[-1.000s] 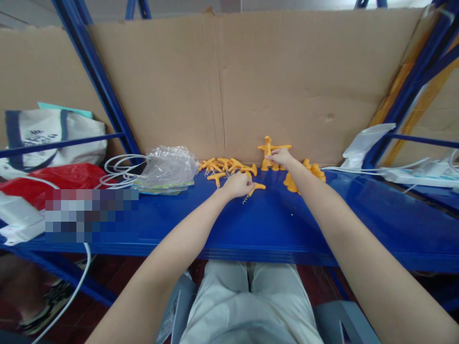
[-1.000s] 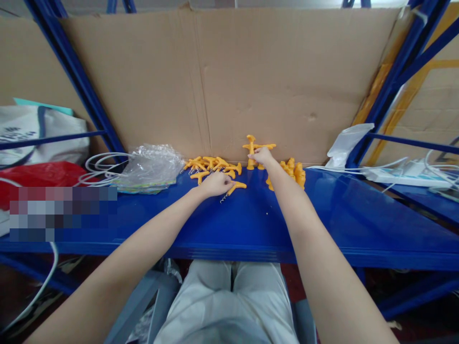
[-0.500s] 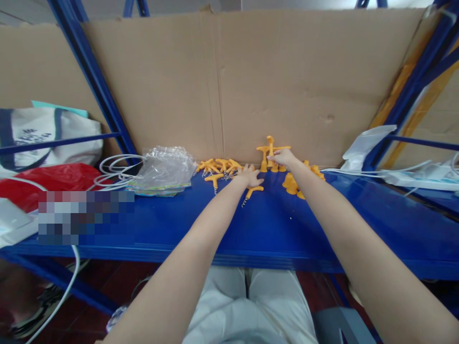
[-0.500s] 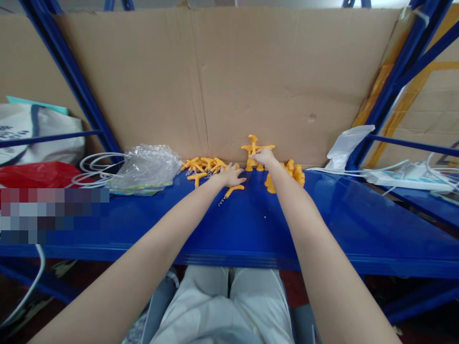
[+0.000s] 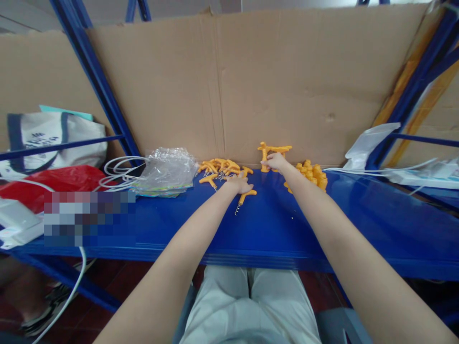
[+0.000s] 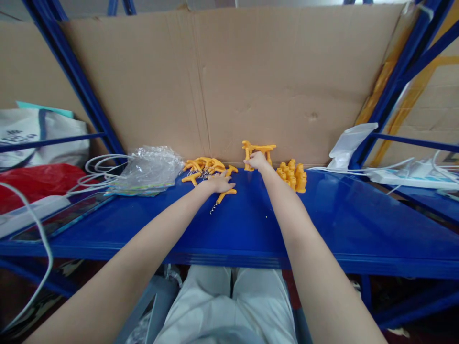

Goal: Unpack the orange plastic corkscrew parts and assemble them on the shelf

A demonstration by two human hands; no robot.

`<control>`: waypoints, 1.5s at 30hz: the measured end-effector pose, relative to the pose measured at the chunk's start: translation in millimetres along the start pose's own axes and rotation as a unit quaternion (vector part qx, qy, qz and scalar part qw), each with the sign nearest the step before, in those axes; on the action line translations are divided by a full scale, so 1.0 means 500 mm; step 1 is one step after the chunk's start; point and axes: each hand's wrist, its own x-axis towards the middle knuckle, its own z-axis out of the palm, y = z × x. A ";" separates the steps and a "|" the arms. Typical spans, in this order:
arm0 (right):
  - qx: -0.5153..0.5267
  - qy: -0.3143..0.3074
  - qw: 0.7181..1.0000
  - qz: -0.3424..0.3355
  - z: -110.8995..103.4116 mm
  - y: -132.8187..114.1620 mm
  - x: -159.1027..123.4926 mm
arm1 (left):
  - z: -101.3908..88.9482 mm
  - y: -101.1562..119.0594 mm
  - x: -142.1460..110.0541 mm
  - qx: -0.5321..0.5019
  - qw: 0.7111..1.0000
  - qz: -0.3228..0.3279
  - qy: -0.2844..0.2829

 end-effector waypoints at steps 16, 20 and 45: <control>-0.119 0.030 0.992 -0.037 0.102 -0.033 0.045 | 0.037 -0.017 -0.019 -0.081 0.994 -0.008 0.070; -0.154 0.035 0.986 -0.051 0.100 -0.031 0.037 | 0.038 -0.017 -0.018 -0.075 0.995 -0.009 0.069; -0.184 0.036 0.982 0.001 0.093 -0.068 0.021 | 0.036 -0.016 -0.019 -0.077 0.995 -0.017 0.053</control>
